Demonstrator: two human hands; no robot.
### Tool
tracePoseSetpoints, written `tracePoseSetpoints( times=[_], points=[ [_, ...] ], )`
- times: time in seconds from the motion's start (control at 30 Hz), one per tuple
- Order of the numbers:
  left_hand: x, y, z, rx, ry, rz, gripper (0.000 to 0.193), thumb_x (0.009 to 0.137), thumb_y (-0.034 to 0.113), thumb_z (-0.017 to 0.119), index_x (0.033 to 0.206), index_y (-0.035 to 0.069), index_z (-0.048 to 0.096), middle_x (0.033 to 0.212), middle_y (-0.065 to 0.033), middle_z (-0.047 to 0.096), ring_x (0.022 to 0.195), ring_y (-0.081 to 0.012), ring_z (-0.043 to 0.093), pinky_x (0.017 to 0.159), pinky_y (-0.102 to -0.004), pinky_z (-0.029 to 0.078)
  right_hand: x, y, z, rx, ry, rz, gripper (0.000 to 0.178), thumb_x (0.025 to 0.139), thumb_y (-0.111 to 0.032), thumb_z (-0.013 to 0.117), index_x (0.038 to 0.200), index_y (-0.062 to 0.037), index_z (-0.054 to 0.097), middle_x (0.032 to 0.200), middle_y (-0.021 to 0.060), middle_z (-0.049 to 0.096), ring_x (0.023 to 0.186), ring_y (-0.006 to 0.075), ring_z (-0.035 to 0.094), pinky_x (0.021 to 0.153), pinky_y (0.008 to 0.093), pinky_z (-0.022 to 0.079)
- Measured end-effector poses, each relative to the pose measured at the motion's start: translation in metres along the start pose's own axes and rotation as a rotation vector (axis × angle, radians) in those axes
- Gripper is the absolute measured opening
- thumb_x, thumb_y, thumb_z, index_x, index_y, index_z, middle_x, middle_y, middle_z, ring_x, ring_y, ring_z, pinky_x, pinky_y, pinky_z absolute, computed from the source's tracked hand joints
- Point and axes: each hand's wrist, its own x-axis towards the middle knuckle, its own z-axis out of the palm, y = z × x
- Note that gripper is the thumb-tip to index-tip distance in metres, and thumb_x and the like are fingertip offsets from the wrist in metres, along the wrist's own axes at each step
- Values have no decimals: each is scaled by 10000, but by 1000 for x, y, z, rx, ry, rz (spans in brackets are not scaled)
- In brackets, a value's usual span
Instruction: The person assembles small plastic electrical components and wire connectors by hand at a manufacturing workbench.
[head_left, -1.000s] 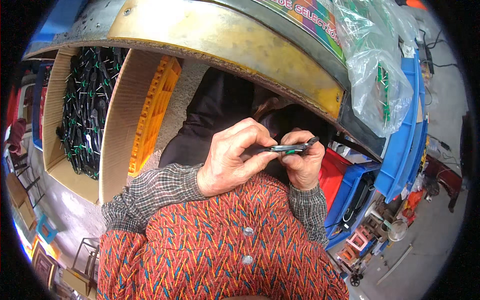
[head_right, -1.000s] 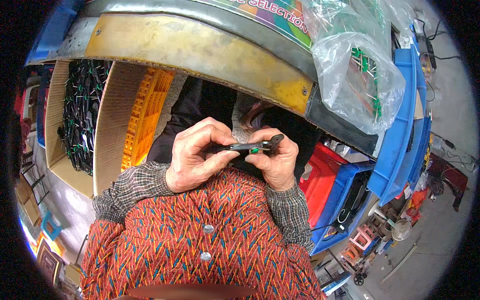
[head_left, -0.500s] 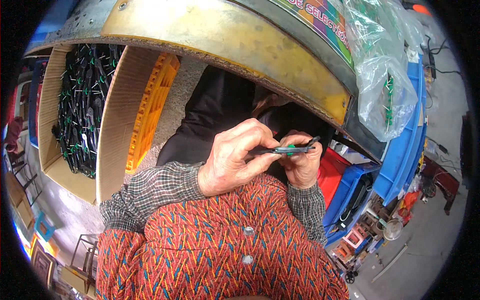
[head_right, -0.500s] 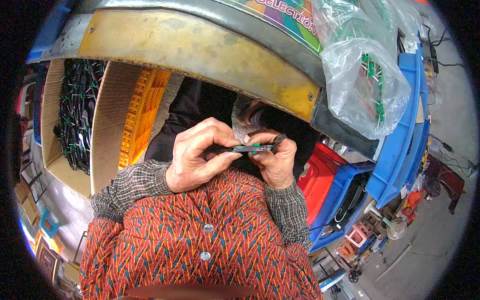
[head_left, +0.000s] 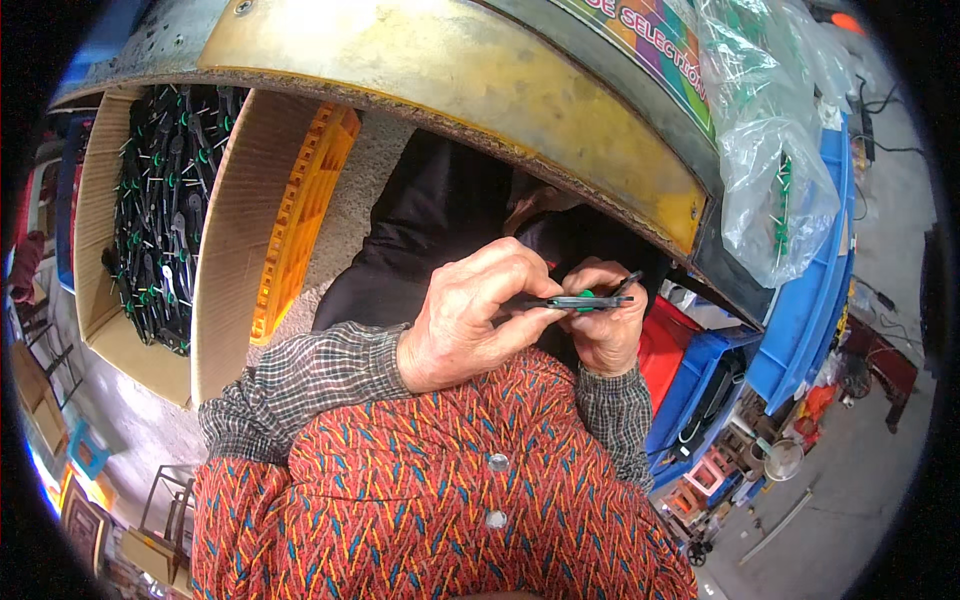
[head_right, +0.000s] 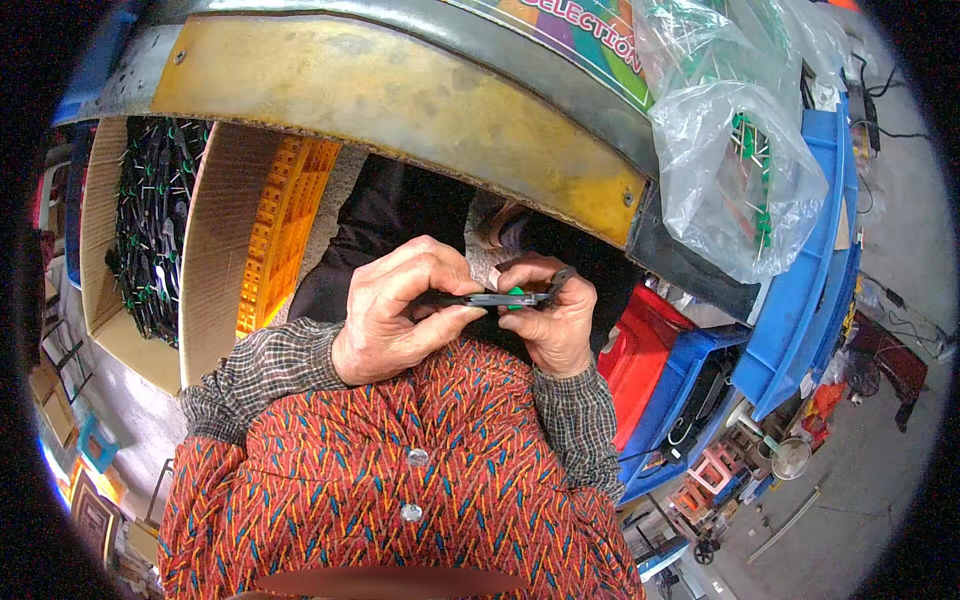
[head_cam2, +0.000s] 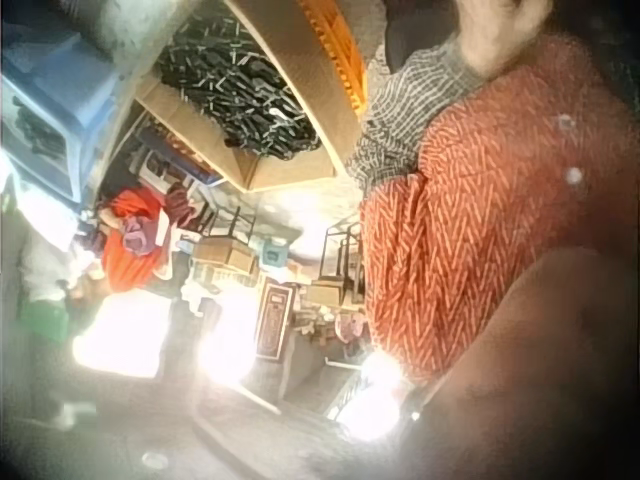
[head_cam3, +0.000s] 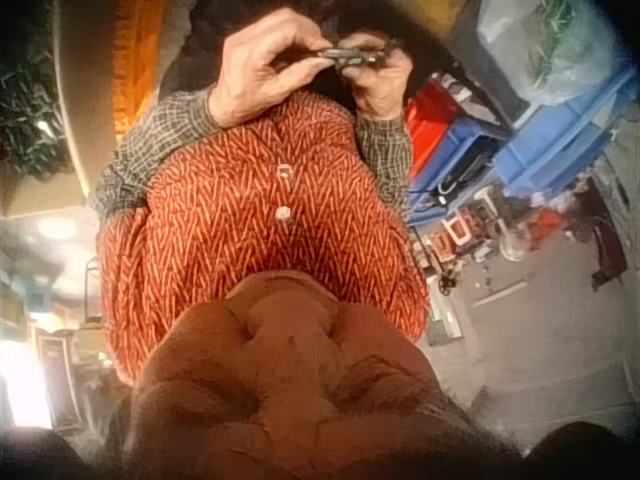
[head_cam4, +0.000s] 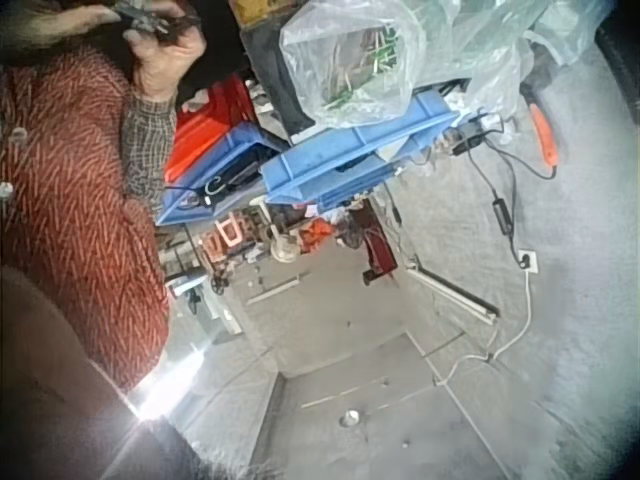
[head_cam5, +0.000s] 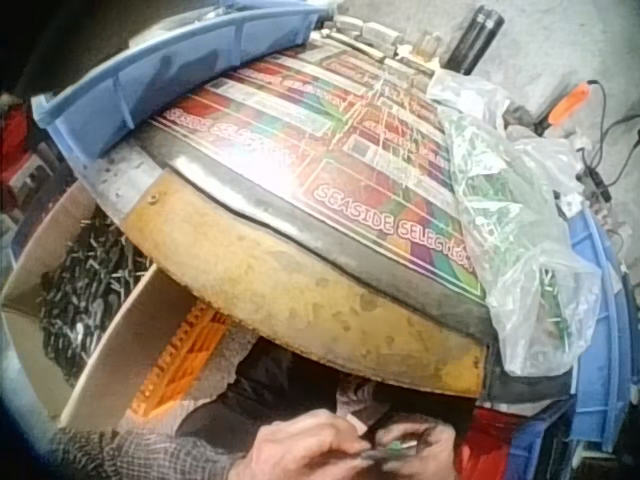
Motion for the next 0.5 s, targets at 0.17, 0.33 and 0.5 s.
tracePoseSetpoints(
  times=[0.17, 0.33, 0.5],
  points=[
    [0, -1, 0, -2, 3, 16, 216, 698, 20, 758, 854, -2, 610, 821, -117, 613, 719, -206, 619, 607, -285, 491, -2, 1, -10, 45, -48, 105, 358, 609, -114, 841, 862, 43, 642, 832, 68, 627, 694, 130, 585, 622, 240, 459],
    [1, -1, 0, -3, 0, 9, 217, 694, 16, 756, 852, -3, 608, 820, -117, 613, 721, -211, 621, 612, -289, 494, 1, 4, -4, -17, -37, -11, 322, 633, -114, 821, 849, 44, 643, 802, 69, 623, 680, 127, 578, 598, 238, 448],
    [0, -3, 0, 5, -1, 18, 220, 690, 12, 755, 852, -4, 607, 821, -119, 616, 726, -213, 624, 613, -288, 496, 0, 4, -11, 7, -41, 56, 354, 619, -133, 841, 859, 40, 647, 826, 71, 628, 674, 128, 578, 596, 230, 448]
  ],
)
